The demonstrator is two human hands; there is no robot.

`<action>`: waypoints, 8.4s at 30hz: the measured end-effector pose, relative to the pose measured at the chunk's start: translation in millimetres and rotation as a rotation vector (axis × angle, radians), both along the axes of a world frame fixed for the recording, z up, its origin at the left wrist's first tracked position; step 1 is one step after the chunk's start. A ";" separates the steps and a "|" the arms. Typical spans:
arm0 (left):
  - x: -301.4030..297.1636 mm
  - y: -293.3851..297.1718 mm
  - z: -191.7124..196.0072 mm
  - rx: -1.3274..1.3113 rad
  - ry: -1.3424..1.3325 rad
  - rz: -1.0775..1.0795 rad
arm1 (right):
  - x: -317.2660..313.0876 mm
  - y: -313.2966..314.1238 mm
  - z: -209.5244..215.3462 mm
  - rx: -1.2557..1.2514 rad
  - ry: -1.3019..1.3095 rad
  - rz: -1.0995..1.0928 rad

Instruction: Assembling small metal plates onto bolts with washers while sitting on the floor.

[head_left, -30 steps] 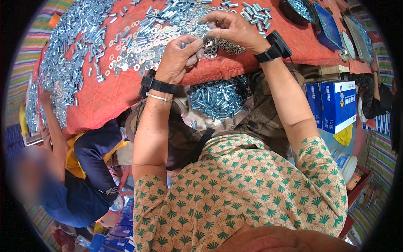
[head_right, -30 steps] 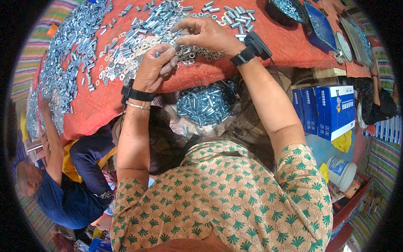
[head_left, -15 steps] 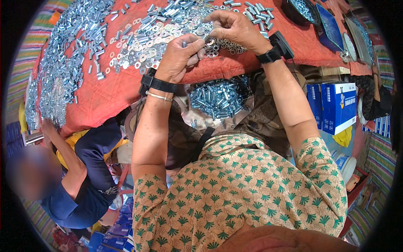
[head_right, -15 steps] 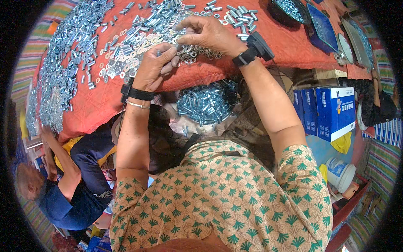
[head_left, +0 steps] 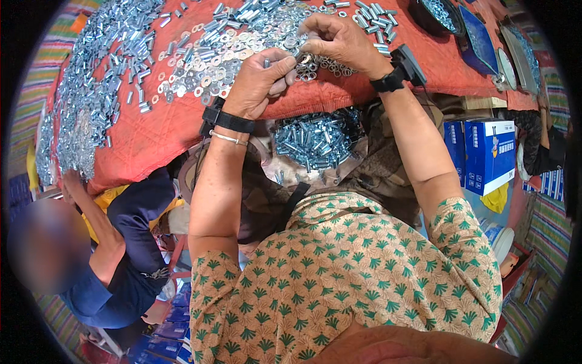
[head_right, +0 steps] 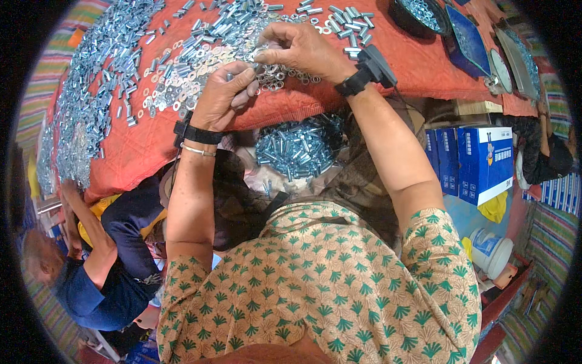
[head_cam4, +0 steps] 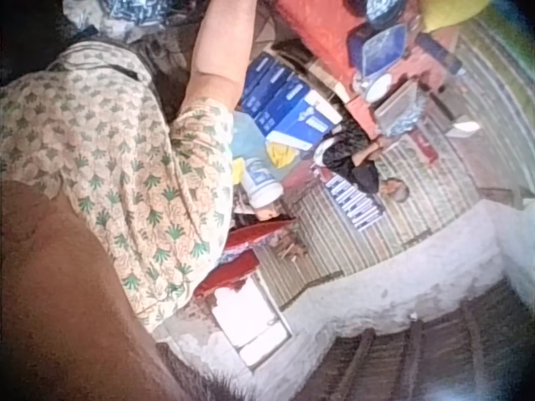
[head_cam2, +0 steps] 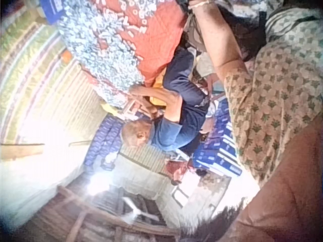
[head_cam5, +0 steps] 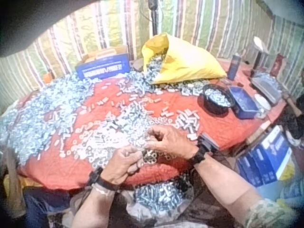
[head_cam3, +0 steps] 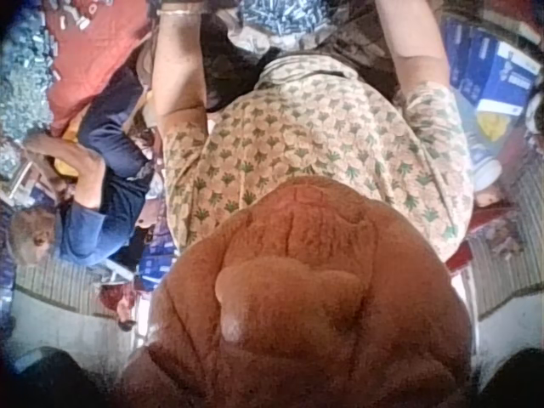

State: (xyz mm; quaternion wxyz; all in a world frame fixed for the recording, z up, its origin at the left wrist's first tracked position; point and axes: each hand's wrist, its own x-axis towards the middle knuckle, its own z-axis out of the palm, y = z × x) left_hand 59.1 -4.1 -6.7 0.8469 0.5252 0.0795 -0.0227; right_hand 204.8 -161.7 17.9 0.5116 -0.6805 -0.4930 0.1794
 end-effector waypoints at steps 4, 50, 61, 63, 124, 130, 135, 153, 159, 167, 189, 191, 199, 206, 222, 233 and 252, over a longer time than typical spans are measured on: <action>-1.1 1.0 -1.5 0.009 0.023 0.012 | -1.4 -1.4 3.5 -0.017 -0.084 0.091; -1.9 32.6 4.7 -0.602 -0.084 0.161 | 14.5 19.9 -16.3 0.111 0.060 -0.021; -2.2 15.6 0.6 0.182 0.002 0.070 | 11.5 17.4 -11.1 0.139 -0.247 0.020; -2.7 14.1 -0.5 0.163 0.012 0.075 | 10.4 17.3 -11.4 0.112 -0.336 0.013; -26.3 42.7 -5.3 -0.138 -0.126 0.462 | 2.2 85.8 -42.3 -0.013 -1.008 -0.095; -25.6 39.3 -4.4 -0.097 -0.102 0.456 | 11.4 73.4 -33.1 -0.008 -0.940 -0.194; -26.1 41.7 -5.9 -0.134 -0.118 0.436 | 14.1 76.3 -27.8 0.008 -1.039 0.021; -22.7 29.5 -4.7 -0.084 -0.047 0.339 | 9.4 65.8 -5.2 0.027 -0.423 -0.302; -21.0 21.7 -3.3 -0.079 -0.016 0.232 | -10.7 58.1 16.3 0.052 -0.250 -0.098; -17.7 16.0 -4.9 -0.116 -0.061 0.260 | -21.7 56.1 7.6 0.246 -0.801 -0.014; -19.7 31.3 -13.1 -0.146 -0.176 0.471 | -5.2 39.1 -27.6 -0.121 -0.867 -0.021; -18.4 32.3 -13.9 -0.146 -0.178 0.463 | -6.8 42.1 -31.4 -0.116 -0.850 0.029; -17.7 31.6 -14.9 -0.182 -0.157 0.449 | -20.2 50.8 -21.8 -0.174 -0.834 0.089; -21.8 24.0 -10.5 -0.132 -0.102 0.368 | -3.1 45.3 -23.1 0.066 -0.529 -0.080; -18.0 16.8 -10.3 -0.103 -0.069 0.273 | 9.4 42.6 -17.2 0.009 -0.248 -0.090; -18.1 15.5 -9.3 -0.101 -0.047 0.283 | 12.8 43.0 -22.9 0.022 -0.539 -0.116; -16.9 12.5 -12.3 0.011 -0.007 0.237 | -7.2 40.2 -1.5 0.170 -0.821 0.009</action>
